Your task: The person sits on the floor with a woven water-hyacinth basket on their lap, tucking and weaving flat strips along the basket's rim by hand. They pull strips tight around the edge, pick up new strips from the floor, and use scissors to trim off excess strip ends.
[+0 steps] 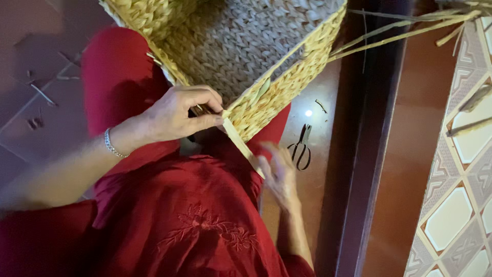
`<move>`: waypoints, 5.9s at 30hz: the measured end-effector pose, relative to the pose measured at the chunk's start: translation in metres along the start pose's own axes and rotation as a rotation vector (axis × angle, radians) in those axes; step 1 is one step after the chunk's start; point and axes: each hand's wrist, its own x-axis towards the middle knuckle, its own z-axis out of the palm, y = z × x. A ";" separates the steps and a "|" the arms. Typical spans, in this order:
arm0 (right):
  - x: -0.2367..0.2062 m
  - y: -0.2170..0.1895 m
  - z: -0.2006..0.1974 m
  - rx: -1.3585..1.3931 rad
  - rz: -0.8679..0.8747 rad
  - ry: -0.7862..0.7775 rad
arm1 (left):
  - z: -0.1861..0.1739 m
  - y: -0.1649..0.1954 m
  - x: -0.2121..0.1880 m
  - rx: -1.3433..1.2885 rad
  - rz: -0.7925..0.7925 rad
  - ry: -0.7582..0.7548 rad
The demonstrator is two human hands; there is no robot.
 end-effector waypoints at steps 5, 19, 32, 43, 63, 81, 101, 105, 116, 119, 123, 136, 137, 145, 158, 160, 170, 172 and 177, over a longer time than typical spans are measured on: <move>0.040 -0.062 0.021 0.207 -0.298 0.195 | 0.006 0.003 -0.006 0.152 0.014 0.085; 0.017 -0.054 0.077 0.294 -0.402 0.131 | 0.009 -0.013 -0.008 0.347 0.207 0.128; 0.031 -0.030 0.058 -0.100 -0.366 0.313 | -0.094 -0.046 0.008 0.989 -0.240 -0.167; 0.067 0.000 0.062 0.130 -0.288 0.441 | -0.092 -0.057 0.031 0.838 -0.149 -0.037; 0.229 -0.044 0.025 0.722 -0.160 0.164 | -0.101 -0.046 0.047 0.853 -0.327 0.356; 0.254 -0.035 0.012 0.153 -0.611 0.353 | -0.025 -0.064 0.098 0.787 0.041 0.261; 0.257 -0.022 0.023 -0.056 -0.704 0.375 | -0.009 -0.065 0.108 1.096 0.147 0.118; 0.258 -0.023 0.020 -0.151 -0.756 0.369 | -0.006 -0.060 0.091 1.291 0.158 0.088; 0.260 -0.028 0.028 -0.194 -0.708 0.360 | 0.001 -0.074 0.074 1.367 -0.005 0.144; 0.260 -0.027 0.033 -0.224 -0.699 0.384 | 0.002 -0.078 0.085 1.270 -0.068 0.167; 0.259 -0.022 0.035 -0.215 -0.728 0.441 | 0.006 -0.072 0.082 1.354 -0.042 0.165; 0.240 -0.045 0.044 -0.294 -0.811 0.495 | -0.011 -0.064 0.043 0.893 0.030 0.572; 0.239 -0.046 0.047 -0.322 -0.788 0.489 | -0.009 -0.066 0.044 0.862 0.034 0.582; 0.237 -0.037 0.058 -0.498 -0.730 0.435 | -0.006 -0.080 0.042 0.868 0.009 0.408; 0.245 -0.049 0.051 -0.473 -0.664 0.282 | -0.004 -0.076 0.034 1.408 -0.018 0.147; 0.247 -0.048 0.054 -0.506 -0.668 0.311 | -0.002 -0.076 0.035 1.422 -0.057 0.151; 0.238 -0.039 0.062 -0.611 -0.671 0.356 | 0.009 -0.081 0.043 1.249 -0.180 0.237; 0.237 -0.042 0.060 -0.606 -0.678 0.355 | 0.007 -0.079 0.043 1.204 -0.195 0.227; 0.234 -0.049 0.056 -0.475 -0.650 0.258 | -0.009 -0.066 0.024 1.019 0.040 0.308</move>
